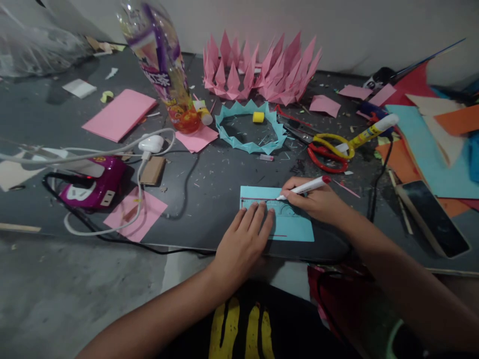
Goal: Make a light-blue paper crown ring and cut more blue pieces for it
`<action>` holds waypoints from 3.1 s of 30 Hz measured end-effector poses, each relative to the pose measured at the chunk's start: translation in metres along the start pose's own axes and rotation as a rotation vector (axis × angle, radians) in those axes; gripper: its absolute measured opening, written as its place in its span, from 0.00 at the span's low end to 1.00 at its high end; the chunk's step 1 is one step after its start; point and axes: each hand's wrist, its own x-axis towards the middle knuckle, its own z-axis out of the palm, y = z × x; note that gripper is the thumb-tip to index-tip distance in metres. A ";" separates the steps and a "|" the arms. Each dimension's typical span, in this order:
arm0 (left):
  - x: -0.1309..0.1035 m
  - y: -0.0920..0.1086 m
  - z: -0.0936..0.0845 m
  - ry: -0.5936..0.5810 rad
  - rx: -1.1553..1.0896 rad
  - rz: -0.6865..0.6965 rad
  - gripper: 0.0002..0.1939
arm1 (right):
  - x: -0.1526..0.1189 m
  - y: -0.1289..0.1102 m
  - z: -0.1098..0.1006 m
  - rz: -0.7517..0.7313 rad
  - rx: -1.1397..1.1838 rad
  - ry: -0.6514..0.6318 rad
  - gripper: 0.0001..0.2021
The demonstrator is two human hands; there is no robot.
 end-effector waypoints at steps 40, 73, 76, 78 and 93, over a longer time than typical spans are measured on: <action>-0.002 0.000 0.003 0.061 0.005 -0.002 0.41 | -0.001 0.007 0.017 0.009 0.066 0.100 0.12; -0.002 0.001 0.006 0.158 -0.004 -0.015 0.41 | -0.004 0.010 0.013 -0.026 -0.027 0.206 0.16; -0.002 0.001 0.006 0.142 -0.009 -0.019 0.40 | -0.002 0.007 0.014 -0.055 0.011 0.131 0.15; -0.002 0.000 0.005 0.132 -0.014 -0.019 0.40 | -0.002 0.006 0.015 -0.058 0.036 0.071 0.13; -0.002 0.000 0.001 0.080 -0.016 -0.008 0.43 | -0.005 0.011 0.011 -0.020 -0.010 0.113 0.13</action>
